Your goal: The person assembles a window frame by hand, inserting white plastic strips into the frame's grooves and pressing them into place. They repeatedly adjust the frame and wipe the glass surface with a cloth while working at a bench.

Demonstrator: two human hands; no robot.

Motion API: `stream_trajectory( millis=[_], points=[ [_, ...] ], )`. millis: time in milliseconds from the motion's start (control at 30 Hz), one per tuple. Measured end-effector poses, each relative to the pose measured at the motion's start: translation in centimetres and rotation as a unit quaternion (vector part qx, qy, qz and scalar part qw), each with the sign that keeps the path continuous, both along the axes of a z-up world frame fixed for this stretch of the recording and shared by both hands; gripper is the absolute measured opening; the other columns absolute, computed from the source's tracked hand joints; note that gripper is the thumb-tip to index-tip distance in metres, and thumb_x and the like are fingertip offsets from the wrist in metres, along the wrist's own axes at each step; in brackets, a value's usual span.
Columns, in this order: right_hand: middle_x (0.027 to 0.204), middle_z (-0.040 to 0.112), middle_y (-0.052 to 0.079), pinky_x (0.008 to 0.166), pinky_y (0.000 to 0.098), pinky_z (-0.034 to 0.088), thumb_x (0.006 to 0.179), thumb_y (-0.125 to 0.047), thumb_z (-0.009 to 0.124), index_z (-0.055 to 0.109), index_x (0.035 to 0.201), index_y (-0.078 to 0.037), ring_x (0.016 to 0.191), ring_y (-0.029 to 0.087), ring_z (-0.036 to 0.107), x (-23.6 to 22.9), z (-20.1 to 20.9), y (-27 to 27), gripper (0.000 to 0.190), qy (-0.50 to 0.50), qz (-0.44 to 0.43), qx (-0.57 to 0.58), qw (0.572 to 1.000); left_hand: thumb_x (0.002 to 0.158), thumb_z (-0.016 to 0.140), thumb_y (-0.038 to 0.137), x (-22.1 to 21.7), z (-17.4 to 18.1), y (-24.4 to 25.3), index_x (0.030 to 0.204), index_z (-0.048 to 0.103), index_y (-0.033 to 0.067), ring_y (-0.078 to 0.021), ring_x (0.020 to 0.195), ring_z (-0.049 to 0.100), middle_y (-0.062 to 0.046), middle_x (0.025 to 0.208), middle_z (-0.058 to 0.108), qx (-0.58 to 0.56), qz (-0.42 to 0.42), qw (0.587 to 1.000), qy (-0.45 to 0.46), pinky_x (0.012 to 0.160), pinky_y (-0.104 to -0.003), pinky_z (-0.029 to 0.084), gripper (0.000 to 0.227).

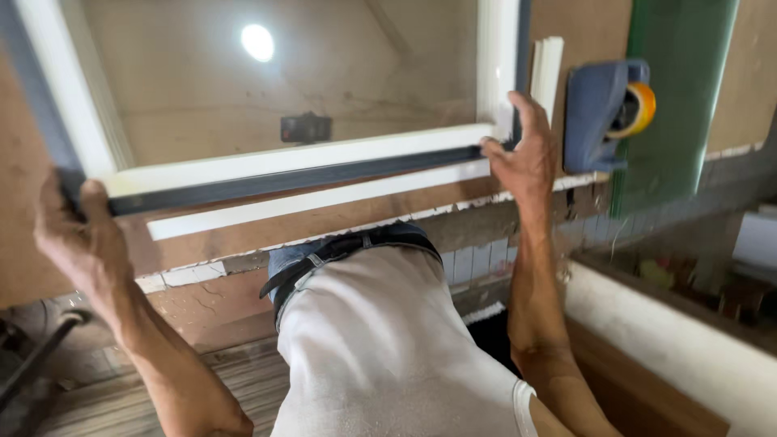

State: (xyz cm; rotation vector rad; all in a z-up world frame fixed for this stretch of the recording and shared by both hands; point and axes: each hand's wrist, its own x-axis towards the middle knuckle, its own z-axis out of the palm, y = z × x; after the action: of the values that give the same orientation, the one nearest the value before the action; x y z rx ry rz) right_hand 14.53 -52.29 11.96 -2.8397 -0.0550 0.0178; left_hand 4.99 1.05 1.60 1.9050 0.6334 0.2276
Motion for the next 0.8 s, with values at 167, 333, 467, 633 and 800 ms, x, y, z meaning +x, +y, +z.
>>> stream_trajectory(
  millis=[167,333,467,633,800],
  points=[
    [0.124,0.066,0.022,0.093,0.0402,0.055,0.067,-0.009,0.091,0.051,0.139,0.005,0.111,0.031,0.067,-1.8,-4.1,-9.2,0.085,0.140,-0.104,0.036,0.984,0.107,0.056,0.010,-0.8,-2.6,0.3,0.079,0.037,0.0115,-0.0092,0.058,0.029,0.002,0.072,0.036,0.026,-0.040,0.999,-0.005,0.063,-0.025,0.039,0.033],
    [0.087,0.077,0.010,0.060,0.0340,0.063,0.077,-0.010,0.092,0.071,0.103,0.000,0.072,0.019,0.076,-1.4,-7.5,-10.0,0.035,0.103,-0.095,0.097,0.985,0.102,0.058,0.004,-1.6,-4.5,1.6,0.076,0.036,0.0119,-0.0105,0.061,0.033,0.000,0.077,0.046,-0.047,0.009,0.998,0.036,0.062,-0.028,0.041,0.035],
    [0.079,0.077,0.009,0.059,0.0321,0.059,0.070,-0.010,0.096,0.073,0.089,-0.001,0.067,0.016,0.074,-1.5,-7.0,-10.6,0.032,0.054,-0.048,0.108,0.991,0.104,0.061,0.007,-2.1,-5.2,1.0,0.094,0.051,0.0085,-0.0125,0.076,0.051,-0.002,0.091,0.057,-0.076,0.034,0.995,0.053,0.074,-0.028,0.052,0.014],
    [0.086,0.079,0.009,0.056,0.0277,0.061,0.076,-0.007,0.090,0.075,0.101,-0.002,0.070,0.015,0.077,-1.0,-6.2,-9.4,0.030,0.070,-0.079,0.195,0.975,0.107,0.062,0.007,-1.5,-3.8,1.0,0.112,0.063,0.0017,-0.0172,0.086,0.057,-0.006,0.101,0.062,-0.086,0.029,0.995,0.051,0.076,-0.029,0.049,0.008],
    [0.085,0.079,0.009,0.056,0.0287,0.060,0.078,-0.005,0.088,0.076,0.101,-0.002,0.069,0.015,0.078,-1.5,-5.9,-9.0,0.026,0.103,-0.099,0.189,0.972,0.104,0.062,0.012,-2.4,-3.4,0.5,0.102,0.061,0.0060,-0.0146,0.075,0.056,-0.004,0.092,0.063,-0.071,0.054,0.993,0.081,0.064,-0.026,0.049,0.006]
  ],
)
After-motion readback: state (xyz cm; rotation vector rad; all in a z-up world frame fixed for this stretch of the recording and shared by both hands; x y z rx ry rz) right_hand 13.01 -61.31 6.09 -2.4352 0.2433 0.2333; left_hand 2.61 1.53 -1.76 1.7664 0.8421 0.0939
